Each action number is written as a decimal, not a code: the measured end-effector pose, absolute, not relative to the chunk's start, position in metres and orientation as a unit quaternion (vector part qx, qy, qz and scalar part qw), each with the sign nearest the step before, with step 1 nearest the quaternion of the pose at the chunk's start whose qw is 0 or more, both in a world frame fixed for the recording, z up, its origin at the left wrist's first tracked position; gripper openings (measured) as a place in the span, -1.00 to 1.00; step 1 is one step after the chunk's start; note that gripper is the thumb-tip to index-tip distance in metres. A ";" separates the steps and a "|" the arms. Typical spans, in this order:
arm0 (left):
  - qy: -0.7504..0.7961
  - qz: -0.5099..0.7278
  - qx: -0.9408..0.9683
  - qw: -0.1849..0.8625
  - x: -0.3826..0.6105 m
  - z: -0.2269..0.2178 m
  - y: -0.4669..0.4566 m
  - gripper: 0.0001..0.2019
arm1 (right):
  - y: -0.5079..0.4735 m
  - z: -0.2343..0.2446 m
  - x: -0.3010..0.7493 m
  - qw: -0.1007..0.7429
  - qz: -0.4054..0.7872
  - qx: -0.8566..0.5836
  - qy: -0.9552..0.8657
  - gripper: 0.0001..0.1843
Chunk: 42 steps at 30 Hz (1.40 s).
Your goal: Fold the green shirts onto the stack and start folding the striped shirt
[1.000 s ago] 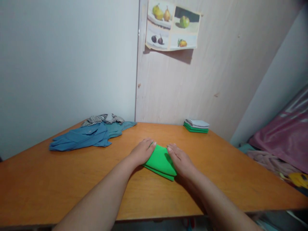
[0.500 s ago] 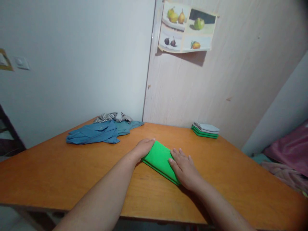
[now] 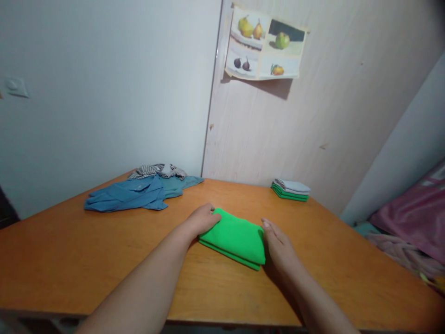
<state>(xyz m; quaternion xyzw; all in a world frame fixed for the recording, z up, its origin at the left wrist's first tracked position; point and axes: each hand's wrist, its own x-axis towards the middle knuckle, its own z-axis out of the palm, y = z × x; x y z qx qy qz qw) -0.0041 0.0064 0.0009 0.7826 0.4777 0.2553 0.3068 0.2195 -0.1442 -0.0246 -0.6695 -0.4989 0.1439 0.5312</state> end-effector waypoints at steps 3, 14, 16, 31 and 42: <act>0.493 0.258 0.795 0.241 -0.006 0.010 -0.001 -0.65 | -0.153 -0.027 0.223 0.552 0.145 -0.668 -0.477 -0.32; 0.173 0.160 0.959 0.155 0.006 0.032 -0.065 -0.12 | -0.156 -0.029 0.224 0.565 0.088 -0.655 -0.494 -0.44; 0.181 0.140 0.963 0.143 0.007 0.028 -0.066 -0.12 | -0.155 -0.030 0.224 0.566 0.086 -0.652 -0.497 -0.44; 0.138 0.187 0.940 0.250 0.007 0.023 -0.049 -0.76 | -0.187 -0.024 0.218 0.414 0.007 -0.715 -0.564 -0.74; 0.146 0.184 0.931 0.281 0.008 0.026 -0.051 -0.78 | -0.187 -0.015 0.208 0.338 0.032 -0.712 -0.615 -0.75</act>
